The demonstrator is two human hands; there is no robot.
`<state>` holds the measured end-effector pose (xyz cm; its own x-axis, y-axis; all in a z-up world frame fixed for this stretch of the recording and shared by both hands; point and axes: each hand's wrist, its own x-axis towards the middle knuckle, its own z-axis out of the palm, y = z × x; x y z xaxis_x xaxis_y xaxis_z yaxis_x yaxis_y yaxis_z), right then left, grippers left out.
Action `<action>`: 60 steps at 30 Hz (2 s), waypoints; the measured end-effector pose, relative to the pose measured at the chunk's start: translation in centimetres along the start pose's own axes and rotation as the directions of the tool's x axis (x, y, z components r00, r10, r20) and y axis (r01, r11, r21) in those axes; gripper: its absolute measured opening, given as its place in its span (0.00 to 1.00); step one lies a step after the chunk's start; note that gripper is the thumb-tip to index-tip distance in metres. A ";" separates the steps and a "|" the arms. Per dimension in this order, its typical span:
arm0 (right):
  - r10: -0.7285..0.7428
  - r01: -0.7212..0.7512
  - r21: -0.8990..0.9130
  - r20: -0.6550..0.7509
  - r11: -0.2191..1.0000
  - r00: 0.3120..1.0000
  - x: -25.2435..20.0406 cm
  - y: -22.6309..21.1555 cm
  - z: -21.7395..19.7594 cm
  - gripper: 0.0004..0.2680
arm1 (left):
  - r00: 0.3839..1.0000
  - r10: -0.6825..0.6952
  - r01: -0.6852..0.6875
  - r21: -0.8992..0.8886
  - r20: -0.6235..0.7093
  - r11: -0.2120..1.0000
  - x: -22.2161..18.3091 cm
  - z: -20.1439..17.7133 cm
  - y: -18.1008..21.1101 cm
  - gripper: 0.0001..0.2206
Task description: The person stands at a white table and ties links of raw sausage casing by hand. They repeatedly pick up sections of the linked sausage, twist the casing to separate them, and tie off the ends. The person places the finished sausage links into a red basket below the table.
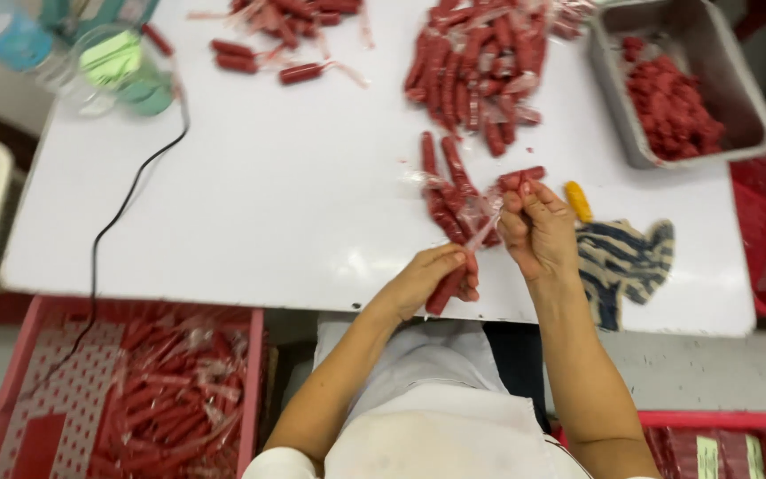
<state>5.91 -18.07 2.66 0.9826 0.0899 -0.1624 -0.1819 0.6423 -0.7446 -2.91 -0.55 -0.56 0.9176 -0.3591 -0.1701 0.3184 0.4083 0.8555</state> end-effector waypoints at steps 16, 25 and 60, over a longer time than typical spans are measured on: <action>0.205 0.885 -0.465 0.868 0.013 0.452 0.9 6.2 3.0 0.07 | 0.746 0.641 0.351 0.924 -0.178 -0.151 -3.2 -8.3 -1.4 0.18; 0.379 0.606 -0.795 0.560 -0.001 0.736 -1.2 8.0 4.9 0.16 | 0.721 0.663 0.361 0.926 -0.201 -0.112 1.4 -7.3 -0.6 0.10; -0.459 0.196 -0.837 0.458 -0.511 0.761 10.6 -13.5 -18.4 0.20 | 0.947 -0.018 -0.260 -0.799 -0.321 0.542 4.2 1.0 6.5 0.13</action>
<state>18.06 -39.84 -0.91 0.8482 0.1223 0.5154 0.2544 -0.9475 -0.1938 2.77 -0.23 4.75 0.9397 -0.0782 -0.3329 0.1235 0.9854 0.1173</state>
